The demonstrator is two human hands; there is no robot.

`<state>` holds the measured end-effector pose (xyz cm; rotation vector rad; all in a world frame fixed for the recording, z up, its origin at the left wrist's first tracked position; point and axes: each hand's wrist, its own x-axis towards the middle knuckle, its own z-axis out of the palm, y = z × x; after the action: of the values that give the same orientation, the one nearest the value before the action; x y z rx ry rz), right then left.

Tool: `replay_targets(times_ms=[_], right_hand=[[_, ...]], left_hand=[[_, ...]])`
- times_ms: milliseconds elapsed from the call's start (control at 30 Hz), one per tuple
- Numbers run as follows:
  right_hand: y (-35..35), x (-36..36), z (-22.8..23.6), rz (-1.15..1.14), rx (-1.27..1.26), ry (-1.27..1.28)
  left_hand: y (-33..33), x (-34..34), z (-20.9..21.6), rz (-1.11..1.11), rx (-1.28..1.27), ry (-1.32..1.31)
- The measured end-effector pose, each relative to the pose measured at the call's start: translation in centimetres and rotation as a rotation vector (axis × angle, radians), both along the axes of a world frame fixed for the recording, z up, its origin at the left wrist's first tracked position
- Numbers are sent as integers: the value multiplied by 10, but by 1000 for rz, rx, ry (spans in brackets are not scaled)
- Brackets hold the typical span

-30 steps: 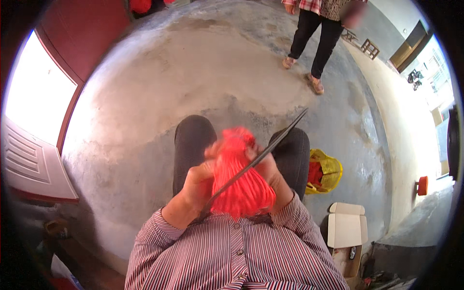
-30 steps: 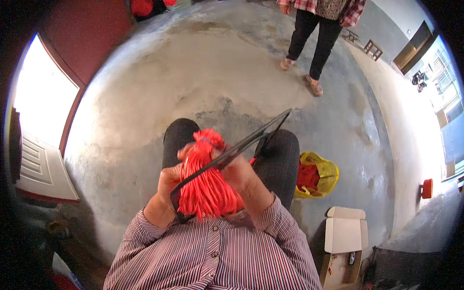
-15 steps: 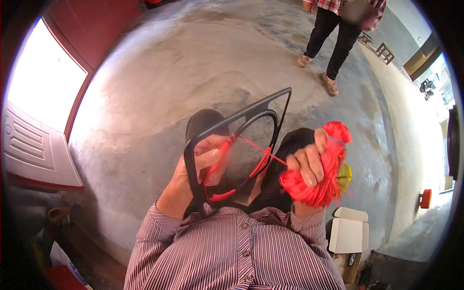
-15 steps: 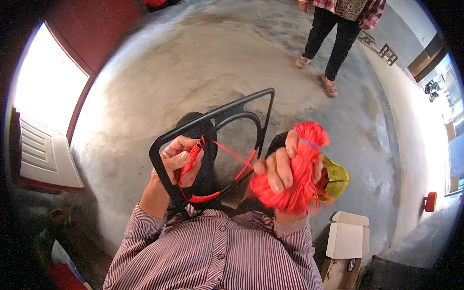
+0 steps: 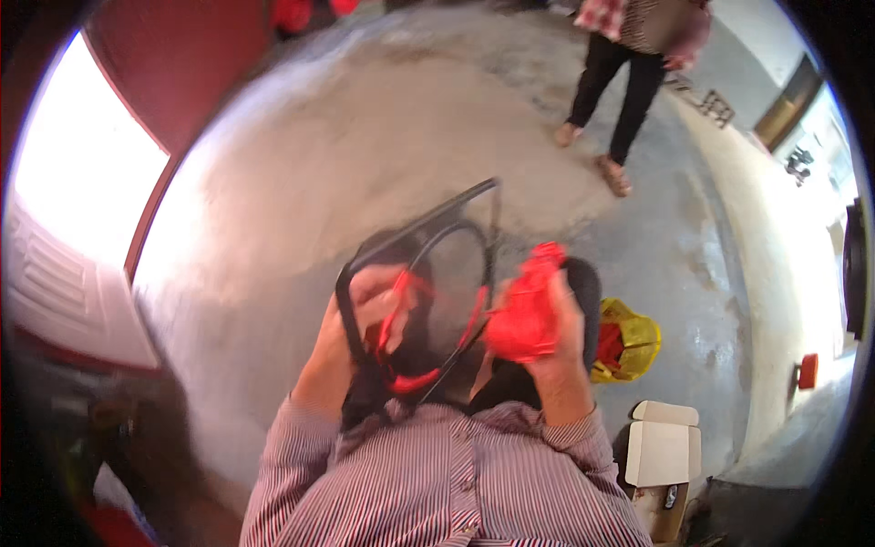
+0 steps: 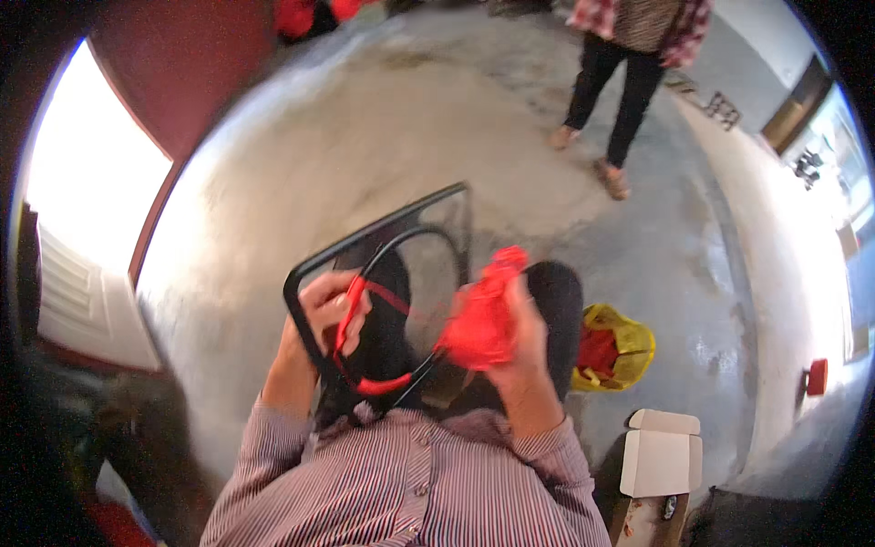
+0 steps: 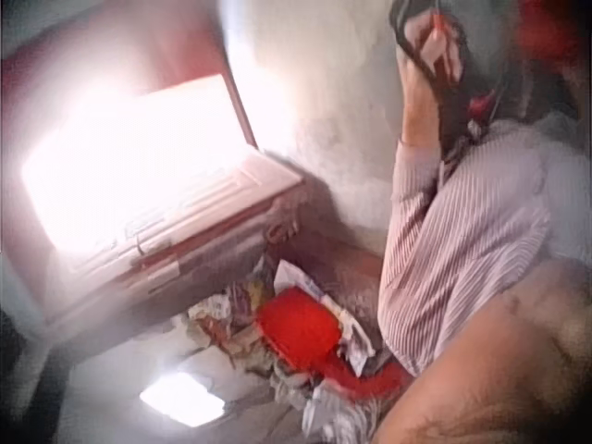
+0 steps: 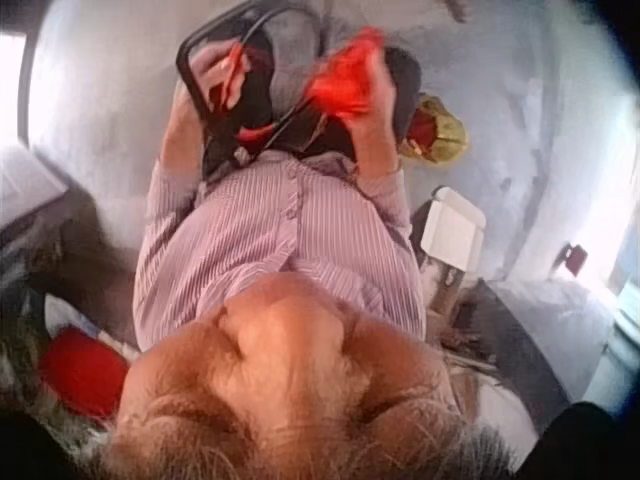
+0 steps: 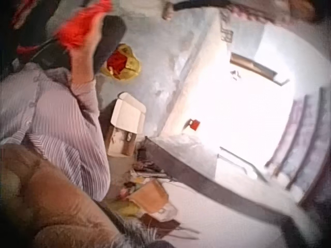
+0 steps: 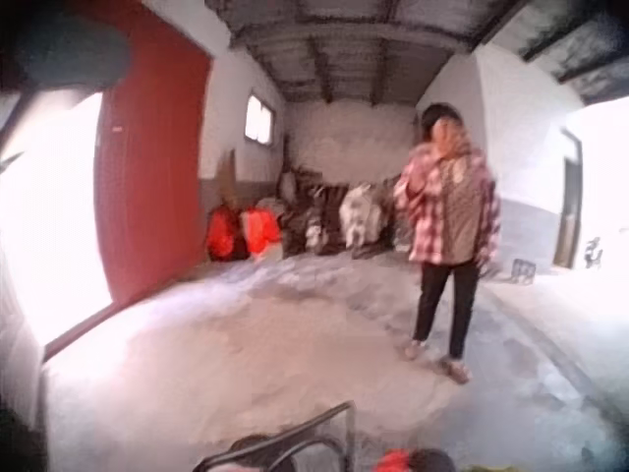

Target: Winding red synthetic string or fiber onto a black circular frame.

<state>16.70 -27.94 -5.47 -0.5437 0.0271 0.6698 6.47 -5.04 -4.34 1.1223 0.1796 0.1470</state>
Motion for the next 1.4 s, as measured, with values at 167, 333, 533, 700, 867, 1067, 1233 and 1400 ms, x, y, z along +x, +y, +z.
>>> replay_targets(times_ms=[167, 333, 533, 700, 867, 1067, 1233, 1400], right_hand=[[22, -18, 7, 416, -414, -728], [45, -32, 31, 23, -900, -1118], [38, -3, -26, 309, -217, -603], [49, -22, -14, 546, 117, -242], [63, 3, -53, 78, 219, -11], [21, -5, -56, 103, 215, -194], [5, 2, 0, 205, 642, -220], [-11, -16, 6, 237, 379, -388]], left_hand=[[-15, -13, -12, 50, -111, -11], [-45, -12, -25, 343, -236, 163], [-36, -16, -16, 105, -350, 18], [-58, -13, -23, 128, -624, 73], [-54, -20, 3, -154, -447, -28], [-40, -15, -4, 35, -333, 142], [-7, -13, -32, -248, -340, -177], [2, -10, -31, -22, -146, -162]])
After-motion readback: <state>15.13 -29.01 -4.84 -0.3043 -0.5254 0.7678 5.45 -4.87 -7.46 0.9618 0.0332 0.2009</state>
